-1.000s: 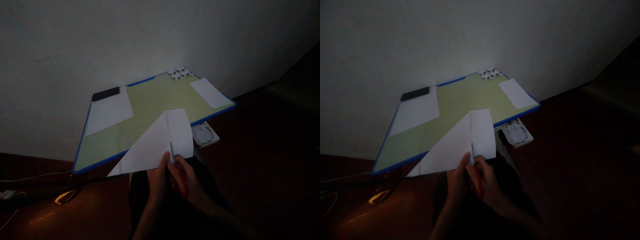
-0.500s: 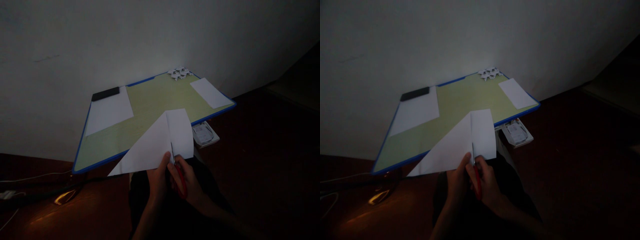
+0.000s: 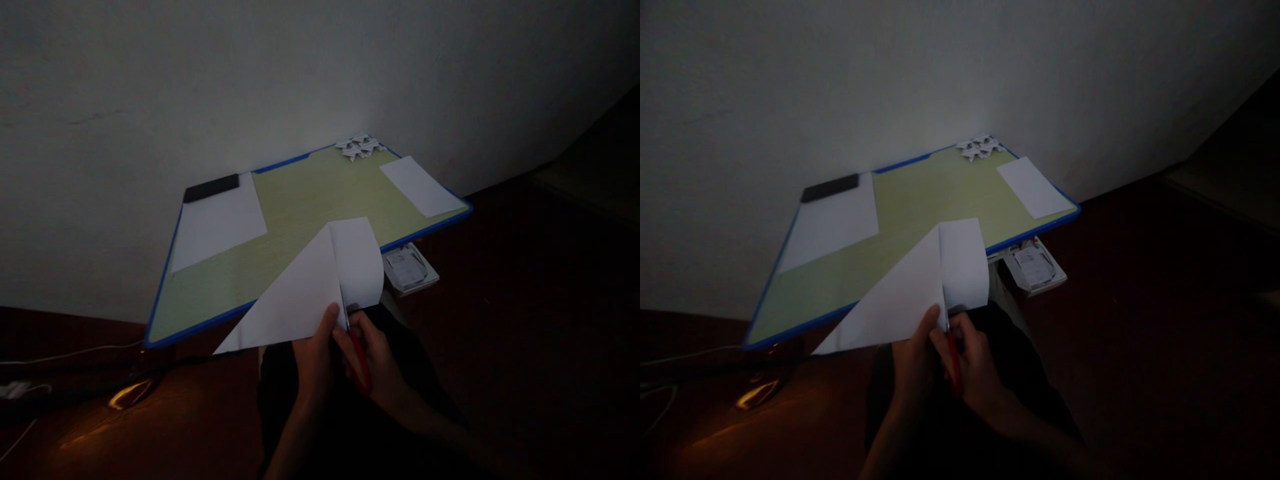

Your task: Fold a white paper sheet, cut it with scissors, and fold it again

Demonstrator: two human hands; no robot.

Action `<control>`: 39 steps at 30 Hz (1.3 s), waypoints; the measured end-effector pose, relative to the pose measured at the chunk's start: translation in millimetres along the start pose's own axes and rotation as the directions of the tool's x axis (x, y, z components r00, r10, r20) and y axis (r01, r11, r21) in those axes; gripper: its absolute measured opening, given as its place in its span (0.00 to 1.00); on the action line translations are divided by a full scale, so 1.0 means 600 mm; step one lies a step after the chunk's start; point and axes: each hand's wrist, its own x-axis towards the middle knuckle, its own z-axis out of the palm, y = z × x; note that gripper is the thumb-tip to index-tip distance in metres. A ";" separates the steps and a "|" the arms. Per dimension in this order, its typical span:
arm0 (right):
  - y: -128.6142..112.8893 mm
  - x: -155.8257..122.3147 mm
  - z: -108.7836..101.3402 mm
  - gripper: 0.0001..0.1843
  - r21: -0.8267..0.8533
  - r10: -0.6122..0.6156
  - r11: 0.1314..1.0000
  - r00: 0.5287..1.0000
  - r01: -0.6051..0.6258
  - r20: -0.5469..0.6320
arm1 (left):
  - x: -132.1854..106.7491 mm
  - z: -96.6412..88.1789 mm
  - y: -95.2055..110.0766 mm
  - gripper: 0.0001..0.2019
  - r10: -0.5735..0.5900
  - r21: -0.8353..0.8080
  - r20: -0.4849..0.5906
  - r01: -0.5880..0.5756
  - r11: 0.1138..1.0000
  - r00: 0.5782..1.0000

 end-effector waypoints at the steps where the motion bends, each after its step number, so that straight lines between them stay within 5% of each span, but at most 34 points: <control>1: 0.000 0.000 0.000 0.22 0.009 0.006 1.000 1.000 -0.006 -0.003 | 0.000 0.001 0.002 0.25 0.007 0.006 -0.005 -0.007 1.000 1.000; 13: 0.010 -0.032 -0.031 0.27 0.063 0.139 0.987 0.986 -0.145 0.097 | 0.002 0.003 0.009 0.30 0.082 -0.019 -0.061 -0.083 0.996 0.995; 21: -0.006 -0.024 -0.032 0.25 0.110 0.091 0.988 0.986 -0.107 0.143 | 0.001 -0.002 0.013 0.27 0.055 0.016 -0.059 -0.054 0.998 0.997; 31: 0.000 -0.022 -0.034 0.30 0.218 0.053 0.974 0.997 -0.063 0.049 | 0.005 -0.006 0.023 0.25 0.029 -0.067 -0.023 -0.030 0.997 0.999; 39: 0.018 -0.026 -0.041 0.36 0.287 -0.051 0.958 0.986 0.003 0.160 | 0.002 -0.006 0.028 0.26 0.003 -0.130 -0.021 -0.006 0.991 1.000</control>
